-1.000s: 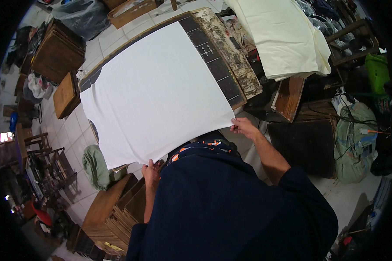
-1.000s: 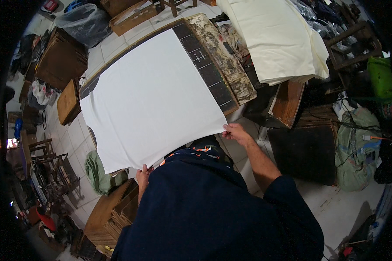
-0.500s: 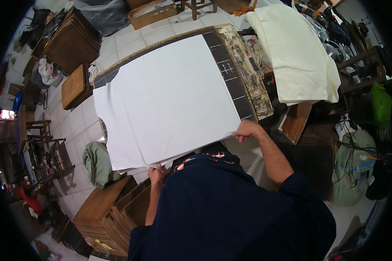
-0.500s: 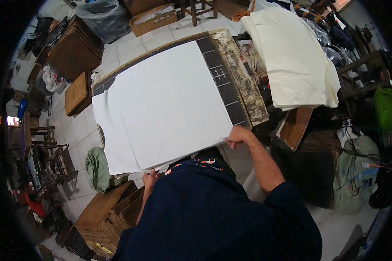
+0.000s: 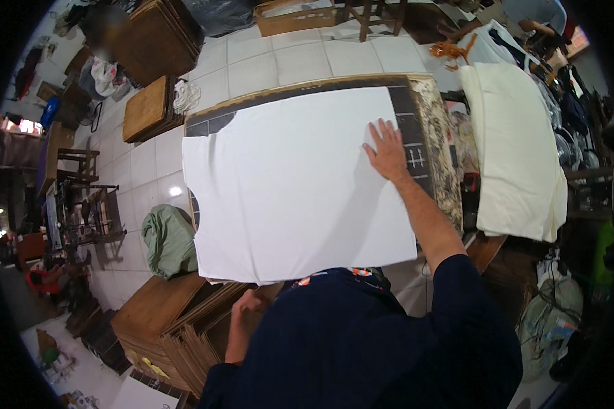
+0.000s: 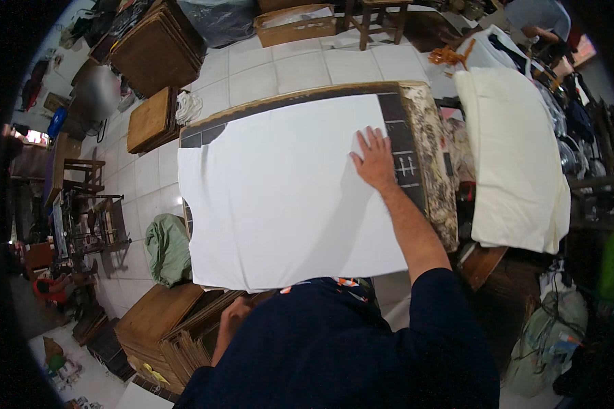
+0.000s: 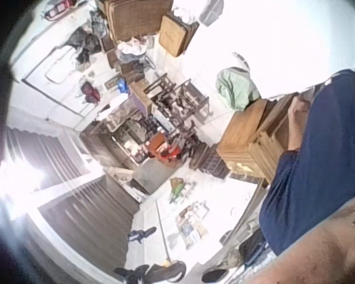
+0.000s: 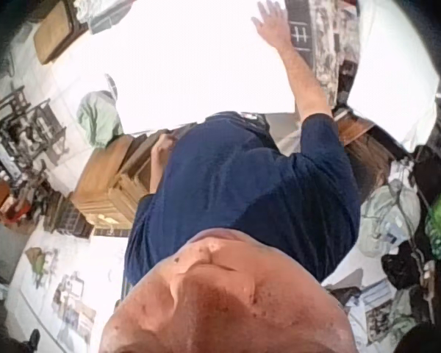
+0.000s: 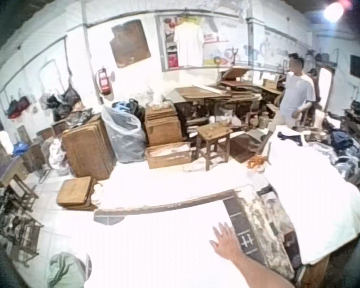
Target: The person places white t-shirts onto a screen printing frame, aligns them, and smooths the fabric. They repeatedly lift and reposition the screen, then place and adjust additional shirts on the frame in a workshop setting.
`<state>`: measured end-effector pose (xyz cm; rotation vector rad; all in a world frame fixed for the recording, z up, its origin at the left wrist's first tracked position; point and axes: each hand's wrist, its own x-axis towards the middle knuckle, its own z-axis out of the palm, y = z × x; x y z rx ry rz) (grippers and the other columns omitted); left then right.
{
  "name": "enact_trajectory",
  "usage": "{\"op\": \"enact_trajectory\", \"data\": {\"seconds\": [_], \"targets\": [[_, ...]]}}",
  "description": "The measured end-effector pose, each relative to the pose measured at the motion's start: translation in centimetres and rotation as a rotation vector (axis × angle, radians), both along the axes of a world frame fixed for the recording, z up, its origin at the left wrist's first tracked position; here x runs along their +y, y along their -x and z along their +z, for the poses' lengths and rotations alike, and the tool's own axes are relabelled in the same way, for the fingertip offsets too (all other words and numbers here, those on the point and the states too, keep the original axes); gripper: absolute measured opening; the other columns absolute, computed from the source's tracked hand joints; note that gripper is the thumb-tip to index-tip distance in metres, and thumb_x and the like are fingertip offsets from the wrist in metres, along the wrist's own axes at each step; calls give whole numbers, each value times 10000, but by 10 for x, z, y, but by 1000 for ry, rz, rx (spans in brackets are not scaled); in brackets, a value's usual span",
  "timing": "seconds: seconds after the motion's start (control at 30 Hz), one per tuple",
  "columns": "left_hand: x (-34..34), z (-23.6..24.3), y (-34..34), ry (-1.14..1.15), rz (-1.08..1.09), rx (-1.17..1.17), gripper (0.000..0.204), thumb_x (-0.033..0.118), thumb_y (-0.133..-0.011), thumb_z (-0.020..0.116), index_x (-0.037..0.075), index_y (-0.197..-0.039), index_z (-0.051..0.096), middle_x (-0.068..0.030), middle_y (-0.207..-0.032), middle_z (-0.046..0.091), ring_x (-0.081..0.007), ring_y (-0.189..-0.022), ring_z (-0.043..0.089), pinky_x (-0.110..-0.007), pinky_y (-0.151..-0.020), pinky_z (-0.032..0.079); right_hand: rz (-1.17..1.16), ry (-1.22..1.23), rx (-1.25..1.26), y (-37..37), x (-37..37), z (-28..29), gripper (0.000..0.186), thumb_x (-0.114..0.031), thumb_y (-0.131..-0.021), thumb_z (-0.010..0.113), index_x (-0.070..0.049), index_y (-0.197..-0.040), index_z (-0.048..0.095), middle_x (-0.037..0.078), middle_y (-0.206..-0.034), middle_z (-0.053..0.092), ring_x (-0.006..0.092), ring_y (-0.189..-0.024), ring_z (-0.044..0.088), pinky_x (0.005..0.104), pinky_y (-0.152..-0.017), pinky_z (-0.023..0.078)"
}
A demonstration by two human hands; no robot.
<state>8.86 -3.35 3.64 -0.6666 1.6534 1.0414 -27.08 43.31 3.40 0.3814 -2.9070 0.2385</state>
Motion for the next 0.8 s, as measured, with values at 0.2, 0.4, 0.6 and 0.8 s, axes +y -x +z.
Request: {"op": "enact_trajectory", "data": {"seconds": [0.2,0.4,0.6,0.8], "targets": [[-102,52,109,117,102,216,134,142,-837,627,29,-868,692,-72,-766,699,-142,-641,645,-271,-529,485,-100,-62,27,81,1,-6,632,-444,-942,502,-74,-1443,389,201,-1506,316,390,-1408,247,562,-1138,181],[-186,-21,273,589,672,1093,388,275,-923,649,-100,-1024,640,-92,-882,664,-135,-787,590,-291,-711,472,-144,-79,-74,92,-9,-12,652,-421,-950,504,-92,-1482,323,190,-1533,269,374,-1432,207,555,-1150,146],[-201,-50,364,508,1002,552,459,368,-893,681,-55,-1069,654,-105,-955,670,-178,-813,611,-289,-741,485,-113,-52,-32,93,-10,-10,646,-393,-943,530,-93,-1480,331,186,-1530,275,376,-1428,214,562,-1142,159],[-215,-87,366,433,1006,826,362,331,-921,646,-30,-947,640,-78,-865,648,-166,-741,572,-302,-686,470,-99,-42,-30,94,-12,-9,644,-376,-947,531,-97,-1487,317,183,-1532,269,379,-1428,211,567,-1136,164]]}}
